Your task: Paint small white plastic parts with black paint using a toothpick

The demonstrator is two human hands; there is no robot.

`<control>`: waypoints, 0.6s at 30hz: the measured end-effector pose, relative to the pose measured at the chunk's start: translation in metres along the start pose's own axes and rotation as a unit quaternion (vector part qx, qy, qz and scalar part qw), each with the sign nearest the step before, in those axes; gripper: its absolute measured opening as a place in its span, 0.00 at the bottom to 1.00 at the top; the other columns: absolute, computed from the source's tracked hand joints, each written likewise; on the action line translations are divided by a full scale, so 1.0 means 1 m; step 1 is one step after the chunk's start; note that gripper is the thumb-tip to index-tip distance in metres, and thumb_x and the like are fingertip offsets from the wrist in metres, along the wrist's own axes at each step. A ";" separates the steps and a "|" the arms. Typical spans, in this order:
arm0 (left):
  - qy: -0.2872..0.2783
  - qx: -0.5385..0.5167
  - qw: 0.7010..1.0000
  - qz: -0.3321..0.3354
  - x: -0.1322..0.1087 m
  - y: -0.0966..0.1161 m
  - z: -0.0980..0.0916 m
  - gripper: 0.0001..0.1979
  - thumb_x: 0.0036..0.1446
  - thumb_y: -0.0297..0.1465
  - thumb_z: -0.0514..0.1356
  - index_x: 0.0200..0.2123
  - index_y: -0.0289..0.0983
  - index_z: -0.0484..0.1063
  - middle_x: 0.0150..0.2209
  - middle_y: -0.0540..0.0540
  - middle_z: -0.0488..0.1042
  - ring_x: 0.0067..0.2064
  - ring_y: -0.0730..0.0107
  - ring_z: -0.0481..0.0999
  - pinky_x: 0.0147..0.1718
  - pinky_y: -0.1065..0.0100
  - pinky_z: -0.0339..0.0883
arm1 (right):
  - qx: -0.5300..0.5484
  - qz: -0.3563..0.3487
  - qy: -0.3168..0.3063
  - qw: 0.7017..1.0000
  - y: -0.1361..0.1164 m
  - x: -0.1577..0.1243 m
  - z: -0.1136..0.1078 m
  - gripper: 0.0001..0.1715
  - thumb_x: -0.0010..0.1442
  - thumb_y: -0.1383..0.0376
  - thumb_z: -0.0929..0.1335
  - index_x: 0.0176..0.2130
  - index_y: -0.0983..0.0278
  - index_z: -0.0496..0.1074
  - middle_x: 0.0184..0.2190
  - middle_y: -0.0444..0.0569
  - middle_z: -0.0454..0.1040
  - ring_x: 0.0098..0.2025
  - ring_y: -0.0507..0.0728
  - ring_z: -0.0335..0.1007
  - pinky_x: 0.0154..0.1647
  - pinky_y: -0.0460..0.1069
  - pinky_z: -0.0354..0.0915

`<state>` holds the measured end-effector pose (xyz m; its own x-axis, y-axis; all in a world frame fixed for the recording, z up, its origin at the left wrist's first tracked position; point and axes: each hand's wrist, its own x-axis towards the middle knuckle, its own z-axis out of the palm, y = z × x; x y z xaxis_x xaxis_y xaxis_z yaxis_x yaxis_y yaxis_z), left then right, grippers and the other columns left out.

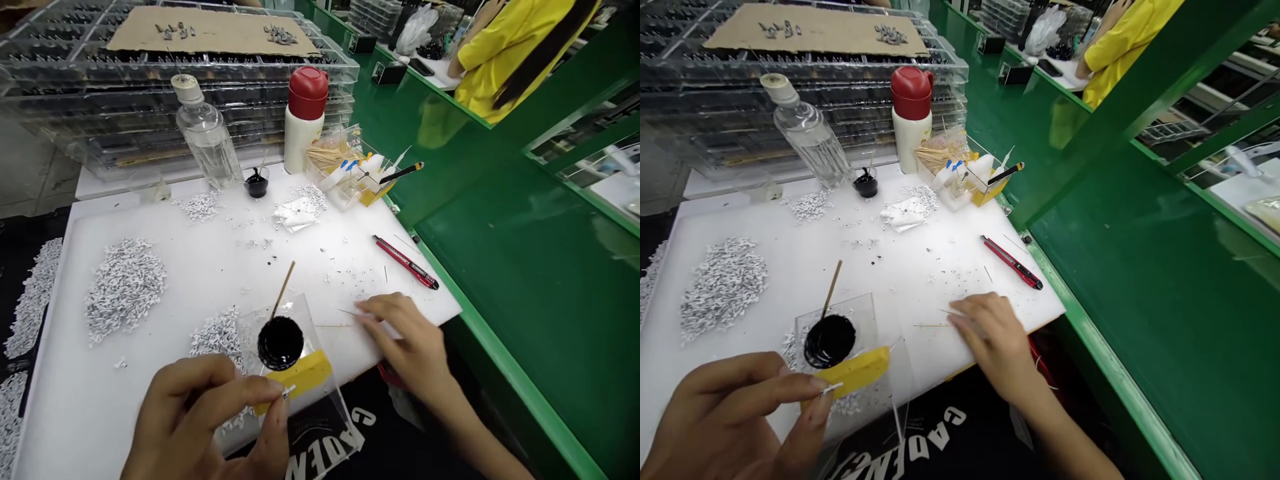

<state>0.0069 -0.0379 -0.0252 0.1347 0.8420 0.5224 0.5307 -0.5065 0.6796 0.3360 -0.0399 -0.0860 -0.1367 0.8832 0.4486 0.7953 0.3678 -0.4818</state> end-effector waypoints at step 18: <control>0.051 -0.037 0.996 -0.061 0.004 0.014 0.011 0.13 0.69 0.18 0.75 0.42 0.45 0.89 0.43 0.50 0.78 0.38 0.68 0.82 0.29 0.71 0.78 | -0.060 0.126 -0.018 0.990 0.072 0.014 -0.002 0.20 0.86 0.51 0.79 0.66 0.60 0.84 0.64 0.55 0.86 0.58 0.62 0.88 0.61 0.61 0.89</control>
<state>0.0242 -0.0396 -0.0193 -0.0146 0.8767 0.4808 0.4737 -0.4174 0.7755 0.3922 -0.0013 -0.1130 0.0555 0.9533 0.2968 0.8713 0.0989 -0.4807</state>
